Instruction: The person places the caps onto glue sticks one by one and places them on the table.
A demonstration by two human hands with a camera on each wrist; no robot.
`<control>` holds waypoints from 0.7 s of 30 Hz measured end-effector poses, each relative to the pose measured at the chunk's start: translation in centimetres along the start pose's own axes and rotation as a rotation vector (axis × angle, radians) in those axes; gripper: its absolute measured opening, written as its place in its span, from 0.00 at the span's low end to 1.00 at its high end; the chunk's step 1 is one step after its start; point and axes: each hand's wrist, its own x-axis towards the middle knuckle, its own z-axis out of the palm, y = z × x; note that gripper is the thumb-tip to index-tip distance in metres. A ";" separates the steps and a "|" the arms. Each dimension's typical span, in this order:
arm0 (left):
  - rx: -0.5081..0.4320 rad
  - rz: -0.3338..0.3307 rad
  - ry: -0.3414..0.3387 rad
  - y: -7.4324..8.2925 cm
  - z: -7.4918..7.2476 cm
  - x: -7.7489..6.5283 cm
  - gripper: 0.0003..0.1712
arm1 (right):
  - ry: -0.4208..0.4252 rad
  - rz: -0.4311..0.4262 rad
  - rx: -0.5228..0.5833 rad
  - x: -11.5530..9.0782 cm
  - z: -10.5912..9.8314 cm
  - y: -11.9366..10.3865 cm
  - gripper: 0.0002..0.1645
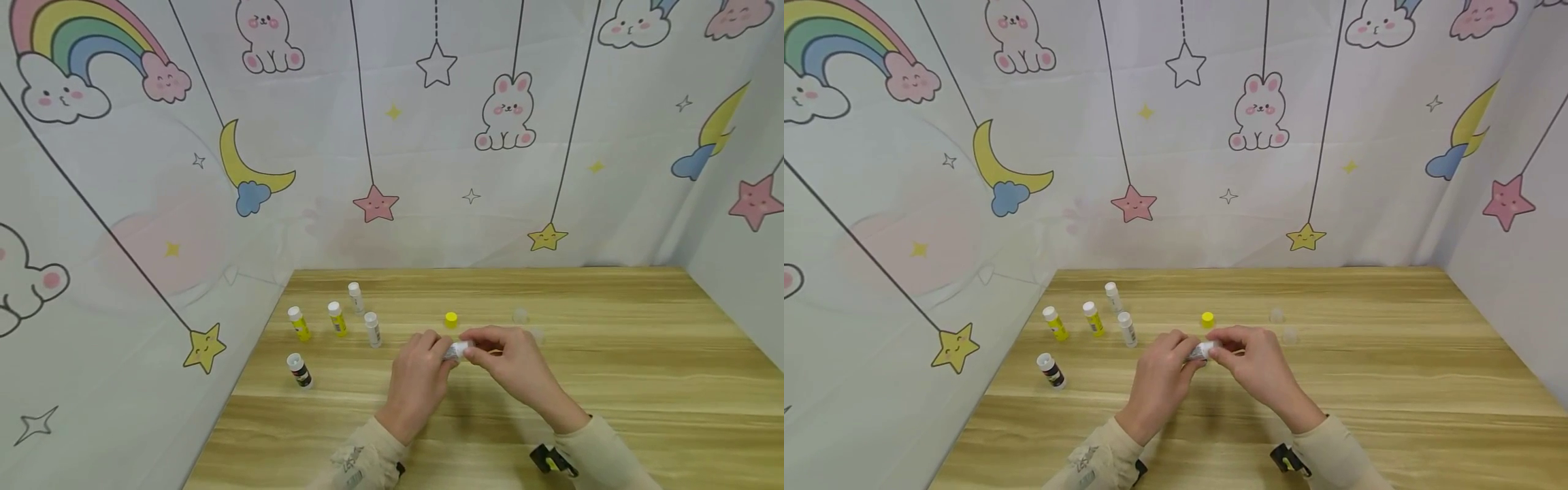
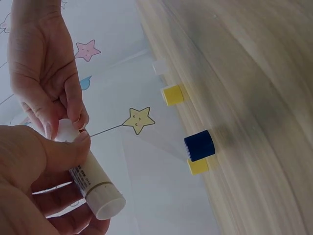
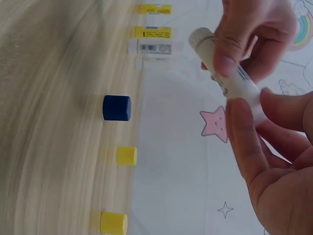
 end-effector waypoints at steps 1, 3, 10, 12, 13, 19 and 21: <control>0.016 0.009 0.007 0.1 0.0 0.0 0.15 | 0.013 -0.018 -0.016 0.0 0.1 0.0 0.12; 0.047 0.030 0.028 0.2 0.1 0.2 0.16 | 0.044 -0.057 -0.052 -0.1 0.3 -0.1 0.11; 0.102 0.079 0.061 -0.2 -0.2 0.5 0.15 | 0.073 -0.122 -0.145 0.5 1.1 -0.8 0.10; 0.089 0.063 0.053 -0.6 -0.3 0.3 0.15 | 0.037 -0.107 -0.132 0.7 1.2 -0.8 0.10; 0.074 0.053 0.050 -0.7 -0.3 0.2 0.14 | 0.021 -0.098 -0.121 0.7 1.2 -0.8 0.10; -0.027 0.014 0.055 -0.9 -0.3 0.4 0.16 | 0.035 -0.091 -0.076 0.8 0.1 -1.0 0.12; -0.048 -0.001 0.063 -0.9 -0.4 0.5 0.18 | 0.044 -0.104 -0.073 0.9 -0.3 -1.2 0.12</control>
